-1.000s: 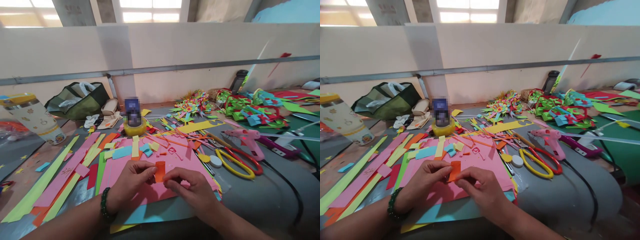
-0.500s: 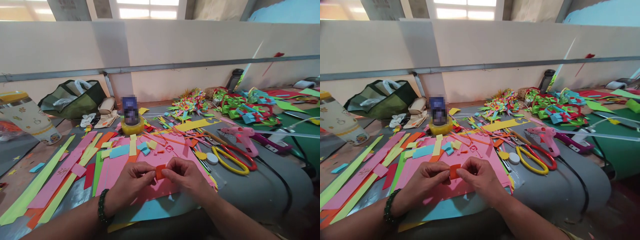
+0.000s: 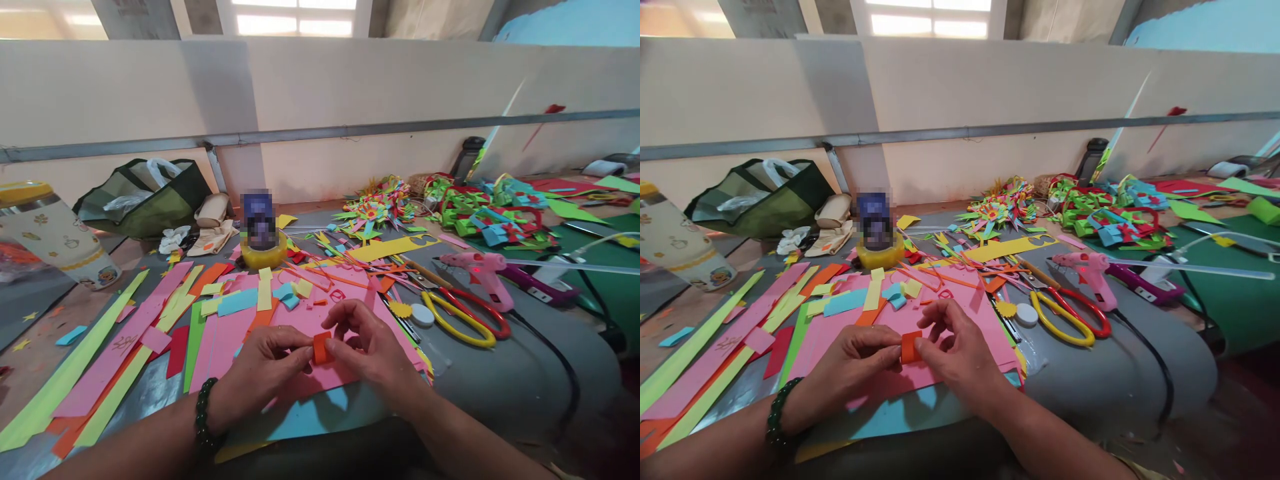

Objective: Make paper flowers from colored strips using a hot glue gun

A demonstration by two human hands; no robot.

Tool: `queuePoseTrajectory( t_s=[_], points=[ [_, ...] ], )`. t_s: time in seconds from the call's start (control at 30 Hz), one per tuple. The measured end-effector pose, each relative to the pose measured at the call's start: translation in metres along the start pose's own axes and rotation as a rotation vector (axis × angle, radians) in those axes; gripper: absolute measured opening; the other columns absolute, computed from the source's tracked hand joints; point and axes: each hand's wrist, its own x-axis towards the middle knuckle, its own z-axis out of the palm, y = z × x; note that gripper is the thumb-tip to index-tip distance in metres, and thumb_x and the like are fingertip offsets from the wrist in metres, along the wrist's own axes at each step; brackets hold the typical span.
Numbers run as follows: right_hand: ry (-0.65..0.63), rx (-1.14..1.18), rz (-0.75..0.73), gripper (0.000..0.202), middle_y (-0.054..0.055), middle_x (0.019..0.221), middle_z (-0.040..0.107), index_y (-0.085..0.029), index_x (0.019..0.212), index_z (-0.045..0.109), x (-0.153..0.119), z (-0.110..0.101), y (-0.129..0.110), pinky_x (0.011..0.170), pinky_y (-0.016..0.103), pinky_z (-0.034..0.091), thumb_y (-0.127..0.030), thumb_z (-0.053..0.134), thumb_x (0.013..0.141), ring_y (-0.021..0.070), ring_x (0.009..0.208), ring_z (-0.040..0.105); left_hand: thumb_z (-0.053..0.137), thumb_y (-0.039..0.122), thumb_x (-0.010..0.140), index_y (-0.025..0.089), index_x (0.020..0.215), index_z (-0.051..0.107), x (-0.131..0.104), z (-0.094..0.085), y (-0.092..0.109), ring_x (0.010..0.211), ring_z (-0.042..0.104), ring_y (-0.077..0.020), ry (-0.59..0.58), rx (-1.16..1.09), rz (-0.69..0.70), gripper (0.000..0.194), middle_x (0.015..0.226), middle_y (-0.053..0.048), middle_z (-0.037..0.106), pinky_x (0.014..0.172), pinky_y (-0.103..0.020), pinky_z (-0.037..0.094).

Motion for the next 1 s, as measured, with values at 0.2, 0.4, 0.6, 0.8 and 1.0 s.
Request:
queuePoseTrajectory(
  t_s=[0.2,0.4,0.6,0.8,1.0],
  points=[
    [-0.038,0.012,-0.085,0.029,-0.003,0.075,0.053,-0.02,0.102,0.046,-0.003,0.003,-0.001,0.061,0.023,0.044,-0.016,0.055,0.074,0.0089,0.064,0.049,0.06,0.027,0.08,0.015,0.083,0.064,-0.002,0.0,-0.001,0.068,0.054,-0.012,-0.045,-0.066,-0.027,0.014,0.077,-0.003,0.062,0.061,-0.023,0.043],
    [-0.033,-0.102,-0.228,0.03,-0.002,0.08,0.052,-0.022,0.105,0.045,-0.007,0.013,0.007,0.066,0.023,0.046,-0.014,0.054,0.077,0.01,0.071,0.051,0.062,0.018,0.076,0.02,0.09,0.05,-0.003,0.002,-0.004,0.079,0.052,-0.0124,0.021,-0.093,0.064,0.018,0.085,0.0,0.053,0.063,-0.021,0.046],
    [-0.052,-0.348,-0.274,0.032,-0.003,0.08,0.053,-0.023,0.104,0.047,-0.004,-0.006,-0.009,0.067,0.023,0.046,-0.01,0.054,0.076,0.01,0.072,0.052,0.056,0.022,0.08,0.023,0.113,0.043,0.003,-0.014,0.002,0.078,0.056,-0.0139,0.096,0.05,0.105,0.035,0.088,-0.001,0.056,0.055,-0.021,0.046],
    [-0.151,-0.516,-0.105,0.027,-0.002,0.075,0.059,-0.021,0.103,0.049,0.036,-0.028,-0.002,0.057,0.023,0.044,-0.017,0.053,0.077,0.0121,0.065,0.056,0.048,0.025,0.081,0.018,0.091,0.057,0.032,-0.076,-0.007,0.076,0.058,-0.016,0.441,0.729,0.089,0.015,0.084,-0.003,0.062,0.066,-0.027,0.045],
    [0.073,-0.893,-0.184,0.029,0.008,0.102,0.065,-0.019,0.108,0.056,0.053,-0.03,0.016,0.076,0.035,0.047,-0.024,0.055,0.079,0.0229,0.092,0.061,0.051,0.027,0.077,0.021,0.075,0.063,0.03,-0.08,-0.006,0.07,0.058,-0.0175,0.311,0.948,-0.03,0.013,0.075,-0.001,0.066,0.059,-0.027,0.038]
  ],
)
